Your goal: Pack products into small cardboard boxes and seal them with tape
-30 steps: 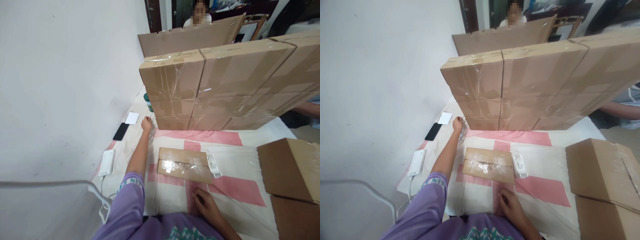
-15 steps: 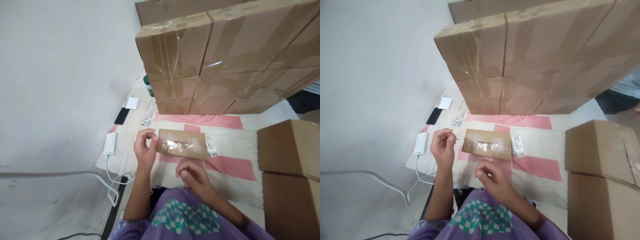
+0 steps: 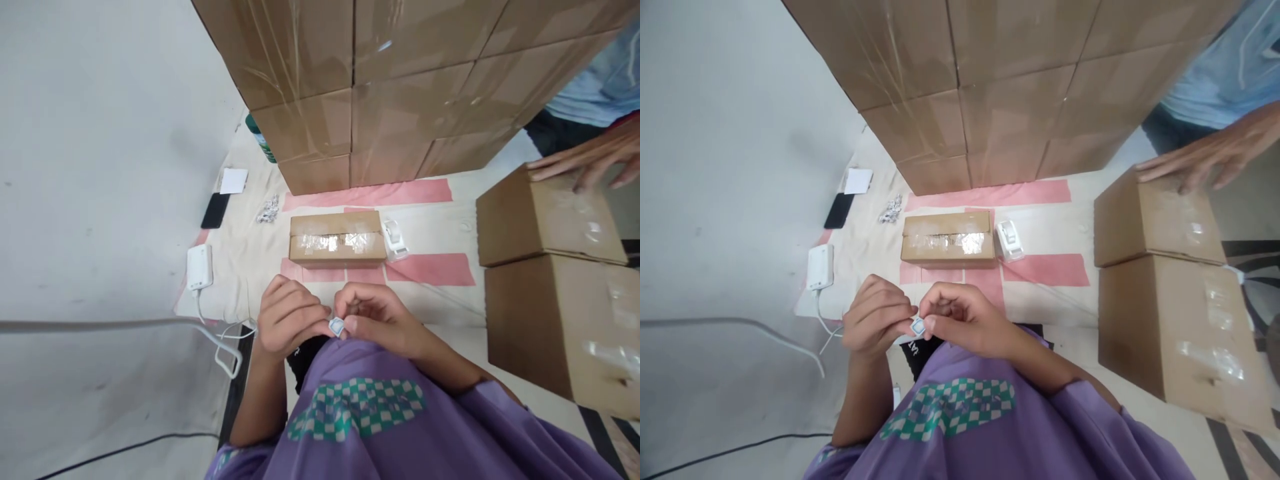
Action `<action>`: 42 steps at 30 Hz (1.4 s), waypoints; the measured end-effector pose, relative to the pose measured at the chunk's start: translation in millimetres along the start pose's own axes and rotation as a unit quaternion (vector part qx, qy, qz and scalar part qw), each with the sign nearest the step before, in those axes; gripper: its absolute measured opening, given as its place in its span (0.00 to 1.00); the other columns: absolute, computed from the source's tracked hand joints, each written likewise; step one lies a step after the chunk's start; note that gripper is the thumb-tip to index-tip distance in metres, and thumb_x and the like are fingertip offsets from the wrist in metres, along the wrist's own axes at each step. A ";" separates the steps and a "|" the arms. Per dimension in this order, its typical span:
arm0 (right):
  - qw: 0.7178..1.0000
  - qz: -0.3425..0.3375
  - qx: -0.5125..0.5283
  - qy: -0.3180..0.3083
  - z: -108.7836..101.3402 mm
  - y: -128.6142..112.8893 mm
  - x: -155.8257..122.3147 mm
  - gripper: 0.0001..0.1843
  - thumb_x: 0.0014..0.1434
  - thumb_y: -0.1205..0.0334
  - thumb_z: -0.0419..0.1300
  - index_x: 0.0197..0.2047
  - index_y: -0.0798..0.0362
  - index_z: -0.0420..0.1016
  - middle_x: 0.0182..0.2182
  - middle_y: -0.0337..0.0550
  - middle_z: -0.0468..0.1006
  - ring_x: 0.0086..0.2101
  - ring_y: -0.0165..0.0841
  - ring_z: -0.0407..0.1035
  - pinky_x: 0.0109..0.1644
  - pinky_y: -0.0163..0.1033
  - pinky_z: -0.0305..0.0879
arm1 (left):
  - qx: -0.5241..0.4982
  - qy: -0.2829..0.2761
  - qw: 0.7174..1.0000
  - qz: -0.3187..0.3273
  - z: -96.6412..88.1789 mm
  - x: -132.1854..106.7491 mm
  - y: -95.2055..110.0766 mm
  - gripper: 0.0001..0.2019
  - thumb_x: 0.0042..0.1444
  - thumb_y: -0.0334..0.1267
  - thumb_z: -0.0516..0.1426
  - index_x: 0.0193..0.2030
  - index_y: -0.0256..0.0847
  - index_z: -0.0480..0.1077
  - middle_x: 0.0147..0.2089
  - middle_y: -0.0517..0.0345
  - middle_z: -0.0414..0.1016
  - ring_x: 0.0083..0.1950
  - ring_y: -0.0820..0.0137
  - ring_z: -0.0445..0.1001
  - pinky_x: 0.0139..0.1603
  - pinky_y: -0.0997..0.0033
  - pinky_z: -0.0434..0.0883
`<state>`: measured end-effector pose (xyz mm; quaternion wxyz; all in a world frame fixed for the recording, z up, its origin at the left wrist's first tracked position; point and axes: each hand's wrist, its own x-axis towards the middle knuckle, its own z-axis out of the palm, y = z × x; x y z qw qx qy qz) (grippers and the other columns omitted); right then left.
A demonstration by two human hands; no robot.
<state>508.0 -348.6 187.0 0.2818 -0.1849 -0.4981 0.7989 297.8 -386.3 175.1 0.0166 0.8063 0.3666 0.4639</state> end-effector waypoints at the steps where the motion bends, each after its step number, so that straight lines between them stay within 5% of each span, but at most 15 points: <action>1: 1.000 -0.005 -0.003 0.005 1.4 1.6 -5.1 0.15 0.65 0.49 0.66 0.38 0.53 0.72 0.28 0.37 0.76 0.28 0.26 0.67 0.34 0.34 0.64 | -0.004 -0.005 1.000 -0.001 0.4 -1.8 4.3 0.06 0.62 0.40 0.65 0.42 0.42 0.76 0.30 0.59 0.78 0.30 0.70 0.73 0.34 0.64 0.63; 6: 0.992 -0.048 -0.064 0.094 8.4 19.0 -29.5 0.16 0.66 0.47 0.63 0.37 0.52 0.72 0.27 0.37 0.74 0.27 0.27 0.66 0.31 0.34 0.63 | -0.041 -0.038 0.998 -0.031 4.9 -10.6 30.4 0.07 0.63 0.36 0.63 0.47 0.41 0.75 0.33 0.58 0.79 0.31 0.70 0.73 0.36 0.64 0.63; 9: 0.978 -0.085 -0.127 0.143 13.1 31.0 -45.1 0.17 0.68 0.46 0.61 0.37 0.51 0.70 0.27 0.37 0.72 0.27 0.27 0.66 0.31 0.34 0.64 | -0.096 -0.059 0.991 -0.068 10.2 -15.9 45.7 0.10 0.65 0.41 0.60 0.49 0.40 0.75 0.33 0.56 0.77 0.32 0.68 0.73 0.36 0.62 0.63; 15: 0.923 -0.165 -0.313 0.152 21.8 44.0 -75.3 0.09 0.72 0.58 0.55 0.40 0.51 0.71 0.30 0.38 0.72 0.26 0.26 0.63 0.30 0.34 0.62 | -0.170 -0.096 0.964 -0.182 21.0 -22.2 68.2 0.09 0.67 0.36 0.58 0.33 0.42 0.71 0.27 0.61 0.70 0.29 0.72 0.67 0.35 0.66 0.65; 18: 0.895 -0.203 -0.361 0.163 24.6 52.3 -88.8 0.06 0.72 0.63 0.54 0.42 0.50 0.71 0.31 0.38 0.73 0.27 0.27 0.64 0.31 0.34 0.61 | -0.235 -0.135 0.939 -0.213 25.5 -27.4 78.0 0.10 0.68 0.35 0.56 0.33 0.42 0.71 0.29 0.60 0.73 0.29 0.73 0.69 0.34 0.70 0.67; 25: 0.879 -0.215 -0.380 0.194 30.5 69.7 -116.1 0.04 0.72 0.61 0.55 0.42 0.49 0.69 0.33 0.39 0.75 0.26 0.27 0.65 0.29 0.34 0.62 | -0.269 -0.122 0.928 -0.229 36.5 -42.6 100.6 0.12 0.68 0.41 0.58 0.32 0.41 0.73 0.29 0.59 0.75 0.29 0.73 0.71 0.32 0.71 0.67; 34: 0.897 -0.240 -0.318 0.191 33.3 78.6 -118.6 0.02 0.70 0.61 0.58 0.45 0.49 0.69 0.32 0.37 0.74 0.28 0.26 0.69 0.30 0.32 0.65 | -0.343 -0.110 0.898 -0.253 44.2 -50.6 98.3 0.16 0.66 0.45 0.59 0.29 0.38 0.73 0.25 0.60 0.71 0.27 0.75 0.66 0.30 0.73 0.62; 42: 0.932 -0.250 -0.200 0.168 28.2 87.2 -115.6 0.10 0.69 0.61 0.60 0.52 0.46 0.66 0.35 0.36 0.75 0.31 0.26 0.72 0.33 0.31 0.66 | -0.418 -0.125 0.858 -0.272 51.3 -59.6 89.5 0.14 0.63 0.46 0.61 0.31 0.37 0.74 0.26 0.60 0.70 0.28 0.74 0.66 0.32 0.74 0.62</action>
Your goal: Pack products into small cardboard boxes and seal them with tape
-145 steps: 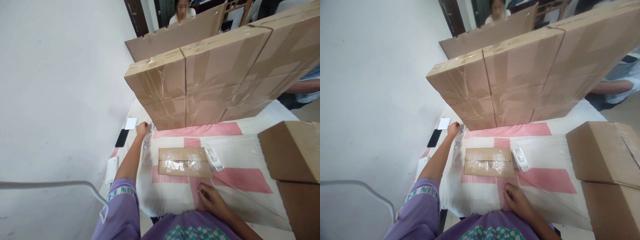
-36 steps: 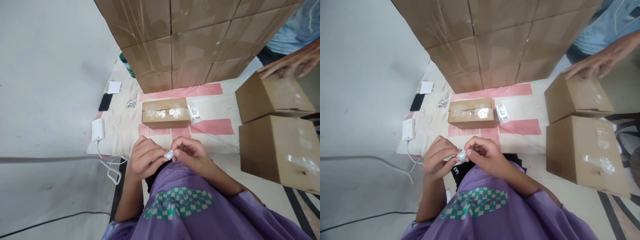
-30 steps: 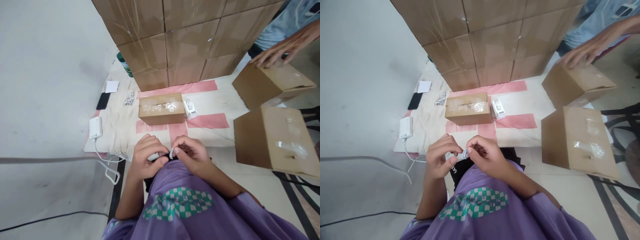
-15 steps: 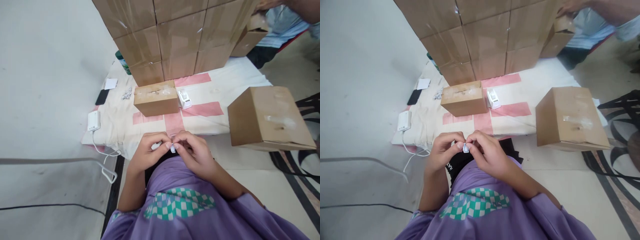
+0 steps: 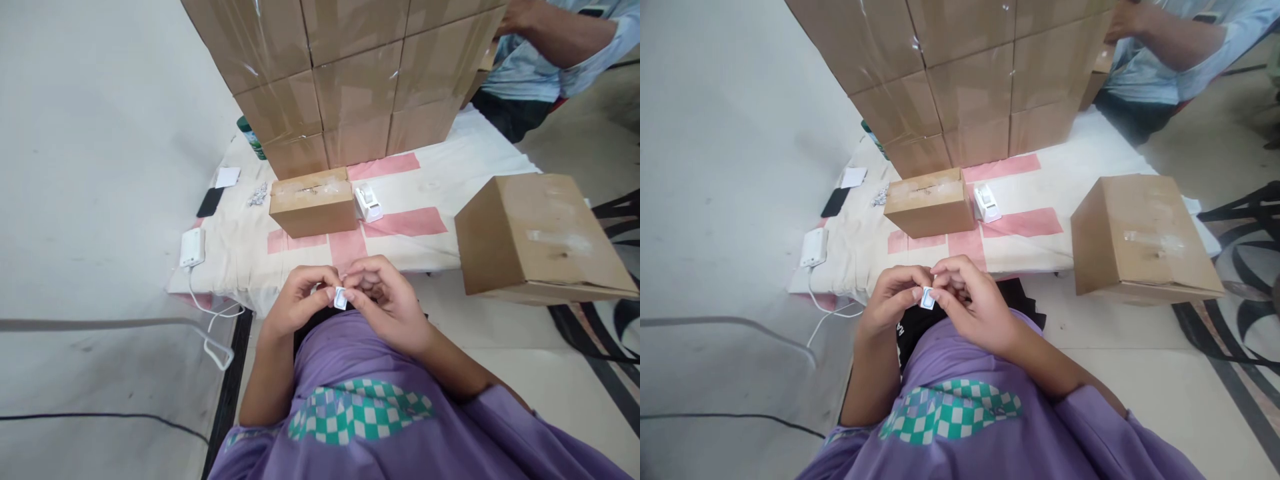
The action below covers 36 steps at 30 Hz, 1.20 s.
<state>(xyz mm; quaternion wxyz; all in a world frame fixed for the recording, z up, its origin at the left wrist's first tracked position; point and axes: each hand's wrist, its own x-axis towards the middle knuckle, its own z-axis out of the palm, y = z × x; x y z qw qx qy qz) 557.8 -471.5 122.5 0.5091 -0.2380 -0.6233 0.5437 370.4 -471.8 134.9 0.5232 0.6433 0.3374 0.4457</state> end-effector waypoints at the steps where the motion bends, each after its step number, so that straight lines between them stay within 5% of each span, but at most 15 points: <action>1: 1.000 0.003 0.013 -0.004 -0.8 0.6 -0.2 0.10 0.68 0.62 0.61 0.52 0.46 0.66 0.35 0.36 0.75 0.31 0.26 0.72 0.34 0.30 0.66 | -0.011 -0.004 1.000 0.003 0.3 0.4 -1.5 0.14 0.63 0.45 0.61 0.31 0.37 0.74 0.26 0.60 0.69 0.27 0.74 0.66 0.31 0.74 0.62; 12: 0.993 0.015 0.116 -0.020 -10.7 3.2 -5.3 0.14 0.66 0.67 0.64 0.52 0.46 0.67 0.34 0.33 0.76 0.31 0.23 0.72 0.35 0.28 0.68 | -0.011 -0.059 0.997 0.058 7.0 4.0 0.4 0.06 0.58 0.37 0.65 0.33 0.37 0.77 0.25 0.59 0.72 0.27 0.74 0.67 0.30 0.73 0.62; 36: 0.998 -0.008 0.068 -0.005 -18.3 -2.0 -15.7 0.17 0.64 0.72 0.66 0.52 0.46 0.70 0.34 0.34 0.78 0.31 0.25 0.74 0.35 0.30 0.71 | -0.028 -0.047 0.997 0.050 18.8 2.7 -0.9 0.10 0.63 0.41 0.62 0.33 0.37 0.77 0.25 0.58 0.72 0.27 0.73 0.69 0.30 0.72 0.64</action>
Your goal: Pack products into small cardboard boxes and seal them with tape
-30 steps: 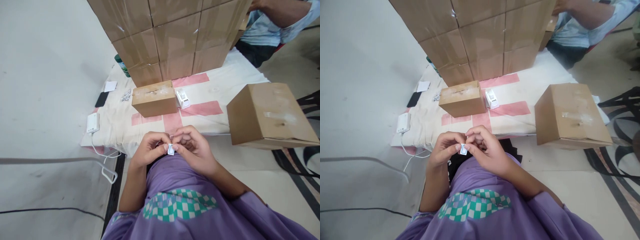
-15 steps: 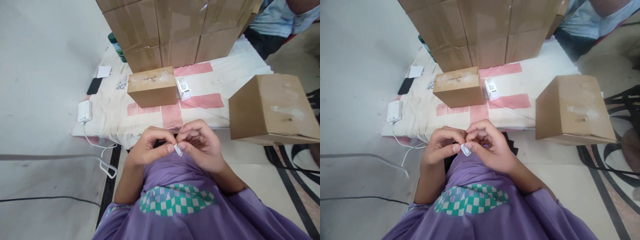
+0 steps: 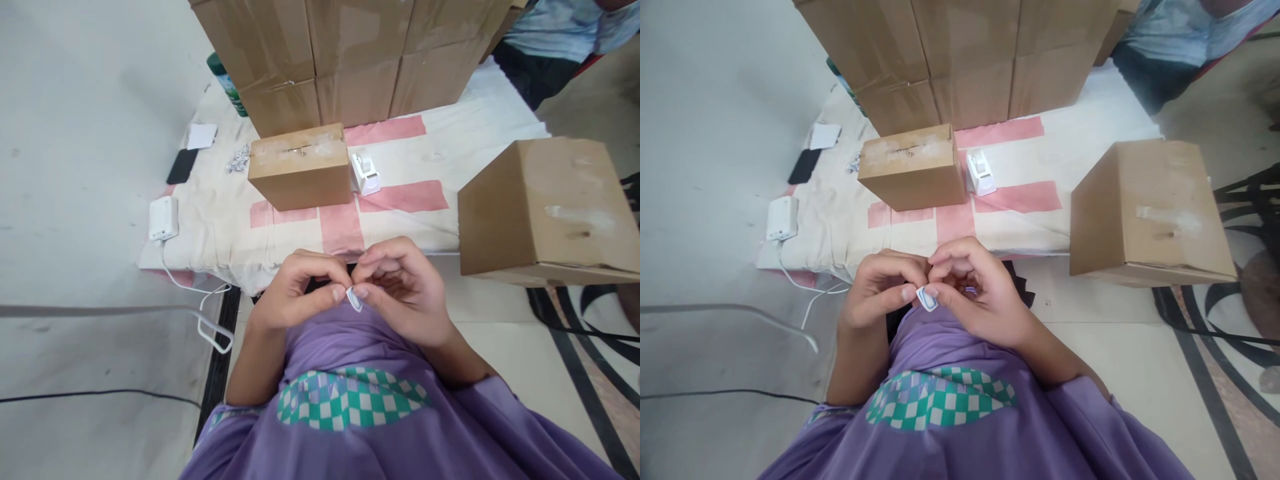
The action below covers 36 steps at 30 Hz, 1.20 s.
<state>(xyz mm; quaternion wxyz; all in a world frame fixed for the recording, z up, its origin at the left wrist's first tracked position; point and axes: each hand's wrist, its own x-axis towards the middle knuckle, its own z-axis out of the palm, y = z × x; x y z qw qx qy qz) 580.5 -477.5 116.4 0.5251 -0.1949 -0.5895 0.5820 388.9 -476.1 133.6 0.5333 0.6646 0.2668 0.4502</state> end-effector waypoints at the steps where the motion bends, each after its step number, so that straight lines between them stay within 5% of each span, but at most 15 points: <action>1: 1.000 -0.001 -0.005 0.002 0.0 -0.4 0.2 0.17 0.64 0.72 0.66 0.52 0.46 0.70 0.34 0.34 0.78 0.31 0.25 0.74 0.35 0.30 0.71 | -0.006 -0.001 1.000 0.003 0.4 0.2 -0.2 0.11 0.63 0.42 0.62 0.34 0.37 0.77 0.25 0.58 0.72 0.27 0.73 0.69 0.30 0.72 0.64; 10: 0.998 -0.006 -0.057 -0.002 -0.8 3.3 2.9 0.16 0.64 0.69 0.66 0.52 0.47 0.69 0.32 0.35 0.77 0.29 0.26 0.72 0.33 0.30 0.70 | 0.001 0.006 1.000 0.018 -2.3 -0.2 -11.0 0.10 0.61 0.42 0.62 0.32 0.39 0.76 0.25 0.57 0.71 0.26 0.72 0.68 0.29 0.72 0.65; 15: 0.985 -0.088 -0.145 -0.004 -9.5 4.9 12.3 0.13 0.60 0.71 0.68 0.46 0.49 0.75 0.35 0.40 0.75 0.30 0.28 0.69 0.28 0.31 0.66 | -0.003 -0.010 0.999 0.035 -7.2 2.2 -19.6 0.07 0.62 0.39 0.62 0.34 0.40 0.77 0.25 0.59 0.68 0.25 0.73 0.64 0.28 0.71 0.63; 19: 0.962 -0.148 -0.231 -0.017 -19.7 5.5 22.3 0.10 0.61 0.72 0.66 0.45 0.51 0.80 0.37 0.44 0.75 0.34 0.30 0.72 0.34 0.34 0.72 | 0.012 0.003 1.000 0.028 -9.6 7.3 -24.0 0.08 0.63 0.38 0.61 0.33 0.40 0.75 0.25 0.60 0.65 0.26 0.74 0.63 0.27 0.72 0.60; 30: 0.960 -0.196 -0.190 -0.062 -35.6 41.4 48.7 0.12 0.65 0.71 0.62 0.49 0.49 0.81 0.37 0.43 0.76 0.31 0.28 0.69 0.31 0.34 0.69 | -0.060 0.032 0.998 -0.016 -19.7 20.6 -41.5 0.12 0.64 0.41 0.61 0.30 0.40 0.70 0.24 0.60 0.66 0.24 0.74 0.64 0.28 0.72 0.62; 33: 0.963 -0.176 -0.187 -0.086 -40.4 43.9 57.2 0.06 0.65 0.68 0.64 0.44 0.49 0.79 0.34 0.40 0.76 0.32 0.28 0.71 0.33 0.34 0.70 | -0.067 0.046 0.996 -0.033 -21.5 22.0 -46.9 0.13 0.64 0.43 0.60 0.29 0.39 0.70 0.24 0.58 0.69 0.24 0.74 0.66 0.27 0.72 0.63; 36: 0.980 -0.077 -0.151 -0.100 -43.9 43.4 63.0 0.06 0.63 0.67 0.66 0.42 0.49 0.75 0.30 0.35 0.74 0.28 0.26 0.69 0.31 0.32 0.68 | -0.076 0.055 0.994 -0.047 -23.4 23.6 -51.6 0.14 0.64 0.43 0.60 0.29 0.39 0.71 0.24 0.58 0.68 0.24 0.73 0.66 0.27 0.72 0.62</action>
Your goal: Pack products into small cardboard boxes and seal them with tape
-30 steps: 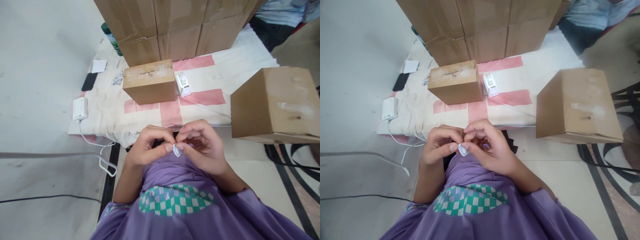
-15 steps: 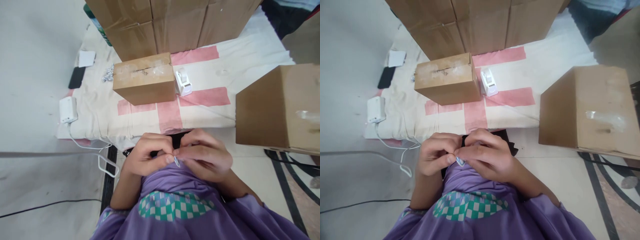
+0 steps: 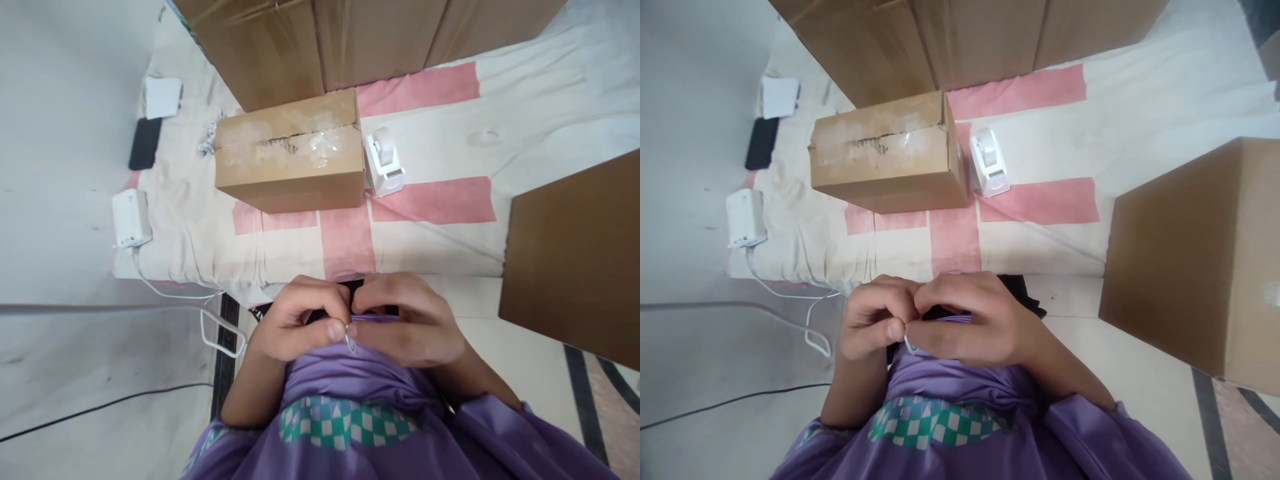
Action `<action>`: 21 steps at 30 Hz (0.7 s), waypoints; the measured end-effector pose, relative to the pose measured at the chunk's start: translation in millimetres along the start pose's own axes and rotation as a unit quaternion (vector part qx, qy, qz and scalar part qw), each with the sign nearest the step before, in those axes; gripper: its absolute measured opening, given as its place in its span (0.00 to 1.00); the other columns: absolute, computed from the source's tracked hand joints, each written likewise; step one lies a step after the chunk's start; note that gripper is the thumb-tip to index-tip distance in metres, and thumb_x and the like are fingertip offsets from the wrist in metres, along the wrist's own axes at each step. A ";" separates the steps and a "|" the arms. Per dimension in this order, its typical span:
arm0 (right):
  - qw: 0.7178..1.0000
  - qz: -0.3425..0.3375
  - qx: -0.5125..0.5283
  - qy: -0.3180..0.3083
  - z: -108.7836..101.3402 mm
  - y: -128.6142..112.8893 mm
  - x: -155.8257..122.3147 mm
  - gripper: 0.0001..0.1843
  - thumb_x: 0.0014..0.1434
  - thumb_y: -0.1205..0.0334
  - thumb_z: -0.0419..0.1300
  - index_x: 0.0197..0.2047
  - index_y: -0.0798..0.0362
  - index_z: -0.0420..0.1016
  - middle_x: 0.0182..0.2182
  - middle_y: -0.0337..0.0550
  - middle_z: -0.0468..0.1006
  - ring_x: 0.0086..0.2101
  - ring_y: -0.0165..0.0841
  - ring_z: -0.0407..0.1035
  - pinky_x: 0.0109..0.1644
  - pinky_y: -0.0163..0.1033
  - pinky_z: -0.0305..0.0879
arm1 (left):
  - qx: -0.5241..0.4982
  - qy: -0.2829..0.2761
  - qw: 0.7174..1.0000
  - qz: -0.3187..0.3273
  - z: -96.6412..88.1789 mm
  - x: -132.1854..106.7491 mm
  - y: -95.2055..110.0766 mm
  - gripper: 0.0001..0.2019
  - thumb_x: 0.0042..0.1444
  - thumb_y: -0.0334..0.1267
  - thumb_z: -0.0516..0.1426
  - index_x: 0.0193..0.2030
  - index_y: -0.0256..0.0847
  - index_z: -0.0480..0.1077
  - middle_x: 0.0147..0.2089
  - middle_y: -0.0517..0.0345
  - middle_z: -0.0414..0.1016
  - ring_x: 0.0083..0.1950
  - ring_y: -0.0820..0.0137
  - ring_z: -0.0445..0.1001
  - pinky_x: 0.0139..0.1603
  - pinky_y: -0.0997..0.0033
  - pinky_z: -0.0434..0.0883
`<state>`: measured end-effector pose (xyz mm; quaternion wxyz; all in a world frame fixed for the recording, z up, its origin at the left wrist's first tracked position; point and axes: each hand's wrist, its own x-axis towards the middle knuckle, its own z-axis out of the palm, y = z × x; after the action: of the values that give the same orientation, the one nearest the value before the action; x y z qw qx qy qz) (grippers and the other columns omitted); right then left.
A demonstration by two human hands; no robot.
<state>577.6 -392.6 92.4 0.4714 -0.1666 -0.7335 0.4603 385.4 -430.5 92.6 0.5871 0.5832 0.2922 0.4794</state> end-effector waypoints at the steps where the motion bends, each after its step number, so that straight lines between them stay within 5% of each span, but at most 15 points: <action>1: 0.999 0.029 0.014 -0.007 -1.1 0.5 0.8 0.06 0.63 0.67 0.66 0.42 0.49 0.74 0.28 0.34 0.73 0.26 0.26 0.68 0.29 0.32 0.68 | -0.001 -0.001 1.000 -0.006 -0.8 1.0 -1.3 0.14 0.64 0.43 0.60 0.29 0.39 0.71 0.24 0.58 0.68 0.24 0.73 0.66 0.27 0.72 0.62; 3: 0.999 0.034 0.008 -0.008 -2.3 2.2 0.8 0.06 0.63 0.67 0.65 0.41 0.49 0.72 0.27 0.34 0.73 0.24 0.26 0.67 0.27 0.33 0.67 | -0.008 -0.007 1.000 -0.017 -2.1 3.3 -3.7 0.13 0.64 0.43 0.60 0.30 0.39 0.71 0.25 0.58 0.68 0.24 0.73 0.65 0.27 0.72 0.62; 8: 0.981 -0.123 -0.146 0.033 0.2 8.2 -6.3 0.05 0.65 0.70 0.62 0.40 0.50 0.76 0.32 0.41 0.79 0.30 0.32 0.73 0.30 0.38 0.71 | -0.041 -0.014 0.999 -0.013 -3.0 8.5 -8.5 0.10 0.64 0.40 0.60 0.31 0.39 0.72 0.25 0.59 0.67 0.25 0.73 0.64 0.27 0.72 0.60; 14: 0.987 -0.061 -0.144 0.033 3.7 12.4 -14.9 0.16 0.65 0.68 0.64 0.54 0.45 0.78 0.37 0.39 0.80 0.35 0.33 0.76 0.36 0.40 0.76 | -0.049 0.019 0.998 -0.033 -1.0 6.8 -11.2 0.13 0.63 0.42 0.61 0.29 0.39 0.70 0.23 0.59 0.66 0.23 0.73 0.63 0.26 0.71 0.59; 21: 0.983 -0.101 -0.154 0.023 6.4 21.8 -16.0 0.07 0.67 0.67 0.59 0.47 0.47 0.75 0.37 0.42 0.80 0.35 0.33 0.75 0.36 0.40 0.76 | -0.063 0.043 0.996 -0.040 3.8 3.2 -12.3 0.13 0.63 0.40 0.61 0.28 0.39 0.69 0.24 0.59 0.65 0.25 0.74 0.63 0.27 0.72 0.59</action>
<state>576.0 -395.4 64.8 0.5010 -0.1726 -0.7979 0.2875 392.8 -427.5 82.0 0.6285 0.5112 0.3098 0.4977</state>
